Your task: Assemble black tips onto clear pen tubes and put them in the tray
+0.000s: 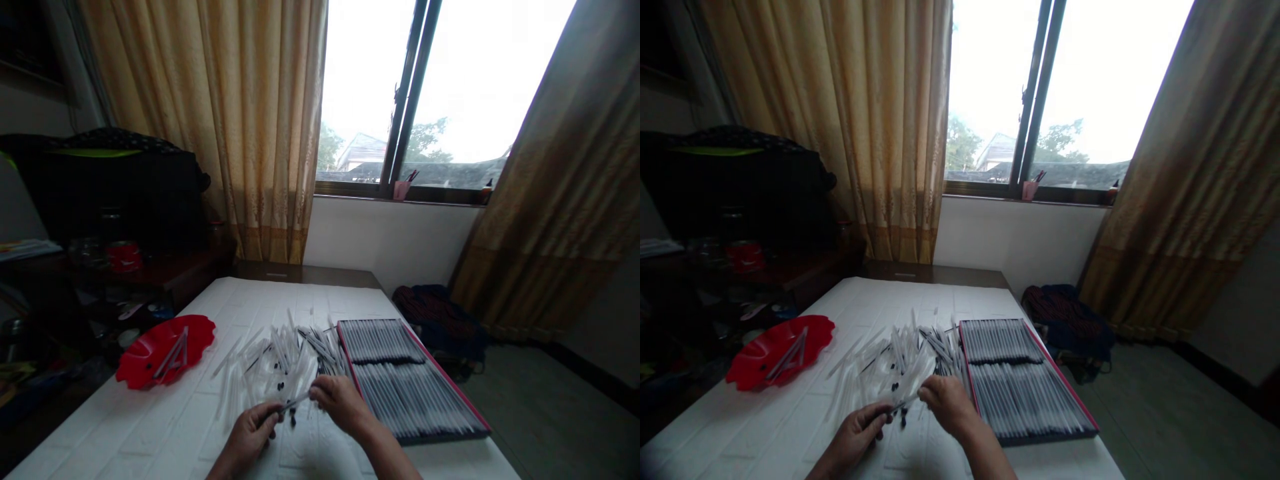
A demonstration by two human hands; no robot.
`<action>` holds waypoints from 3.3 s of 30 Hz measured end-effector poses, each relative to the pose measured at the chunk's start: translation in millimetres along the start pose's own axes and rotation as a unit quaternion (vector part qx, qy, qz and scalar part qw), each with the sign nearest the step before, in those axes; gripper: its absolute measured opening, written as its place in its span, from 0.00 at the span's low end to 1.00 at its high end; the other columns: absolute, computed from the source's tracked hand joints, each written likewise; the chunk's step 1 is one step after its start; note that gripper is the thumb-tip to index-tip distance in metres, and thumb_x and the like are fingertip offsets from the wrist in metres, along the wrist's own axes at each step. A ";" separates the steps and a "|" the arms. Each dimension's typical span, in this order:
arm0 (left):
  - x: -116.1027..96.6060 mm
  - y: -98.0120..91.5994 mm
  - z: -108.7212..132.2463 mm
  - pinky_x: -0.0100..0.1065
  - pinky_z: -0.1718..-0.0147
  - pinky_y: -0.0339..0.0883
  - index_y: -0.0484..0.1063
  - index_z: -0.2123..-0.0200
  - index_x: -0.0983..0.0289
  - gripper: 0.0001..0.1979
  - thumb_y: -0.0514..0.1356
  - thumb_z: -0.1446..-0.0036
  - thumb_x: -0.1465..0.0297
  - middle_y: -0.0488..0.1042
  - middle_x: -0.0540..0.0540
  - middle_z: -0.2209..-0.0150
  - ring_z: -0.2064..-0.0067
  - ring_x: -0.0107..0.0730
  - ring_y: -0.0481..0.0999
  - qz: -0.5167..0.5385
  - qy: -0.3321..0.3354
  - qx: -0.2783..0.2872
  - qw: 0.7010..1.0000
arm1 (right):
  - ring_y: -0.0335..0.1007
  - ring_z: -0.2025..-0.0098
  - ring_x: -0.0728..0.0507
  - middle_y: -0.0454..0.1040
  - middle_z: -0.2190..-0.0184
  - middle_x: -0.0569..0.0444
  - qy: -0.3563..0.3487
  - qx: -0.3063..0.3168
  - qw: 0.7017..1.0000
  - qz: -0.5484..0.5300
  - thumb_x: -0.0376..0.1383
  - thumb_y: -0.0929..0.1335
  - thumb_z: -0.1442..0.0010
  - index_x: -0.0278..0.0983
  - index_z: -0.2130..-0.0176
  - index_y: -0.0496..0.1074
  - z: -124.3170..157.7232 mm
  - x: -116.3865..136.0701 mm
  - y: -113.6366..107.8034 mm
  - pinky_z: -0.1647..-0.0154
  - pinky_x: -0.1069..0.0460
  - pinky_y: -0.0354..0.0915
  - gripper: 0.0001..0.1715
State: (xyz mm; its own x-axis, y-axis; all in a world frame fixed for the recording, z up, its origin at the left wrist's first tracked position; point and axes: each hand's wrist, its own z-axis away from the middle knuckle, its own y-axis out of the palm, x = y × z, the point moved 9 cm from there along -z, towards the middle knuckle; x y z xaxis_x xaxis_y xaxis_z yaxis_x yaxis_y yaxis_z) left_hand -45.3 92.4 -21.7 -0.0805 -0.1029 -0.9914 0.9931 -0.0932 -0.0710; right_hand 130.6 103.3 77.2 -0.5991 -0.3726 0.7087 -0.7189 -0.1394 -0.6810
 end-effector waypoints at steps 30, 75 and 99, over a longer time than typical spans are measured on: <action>7.5 4.0 -3.6 0.28 0.75 0.64 0.77 0.63 0.62 0.21 0.61 0.58 0.55 0.78 0.52 0.71 0.75 0.28 0.70 -0.074 0.022 0.022 0.997 | 0.69 0.75 0.46 0.74 0.80 0.51 0.074 -0.062 0.977 0.190 0.42 0.59 0.38 0.38 0.80 0.70 -1.0 -22.9 14.4 0.76 0.55 0.51 0.24; 4.4 4.2 -6.3 0.30 0.70 0.67 0.77 0.61 0.62 0.21 0.60 0.56 0.56 0.79 0.54 0.66 0.69 0.34 0.75 -0.108 0.030 0.031 0.993 | 0.67 0.78 0.50 0.73 0.75 0.55 0.082 -0.080 0.991 -0.065 0.38 0.61 0.43 0.35 0.67 0.72 10.2 -31.6 14.9 0.77 0.57 0.58 0.13; -74.0 -11.6 -39.7 0.34 0.61 0.61 0.74 0.70 0.59 0.05 0.58 0.51 0.69 0.75 0.54 0.65 0.57 0.39 0.73 -0.582 0.048 -0.071 0.808 | 0.67 0.83 0.48 0.73 0.78 0.54 0.106 -0.206 0.941 -0.249 0.60 0.59 0.47 0.36 0.66 0.69 34.5 -79.4 33.3 0.82 0.56 0.64 0.31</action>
State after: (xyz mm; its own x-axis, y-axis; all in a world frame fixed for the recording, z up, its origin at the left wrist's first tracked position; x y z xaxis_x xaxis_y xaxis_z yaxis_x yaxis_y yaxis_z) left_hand -47.5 140.4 48.1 -0.9677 0.0510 -0.2470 0.2493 0.0449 -0.9674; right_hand 166.3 96.6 -8.1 -0.1783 -0.1583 0.9712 -0.9782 0.1355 -0.1574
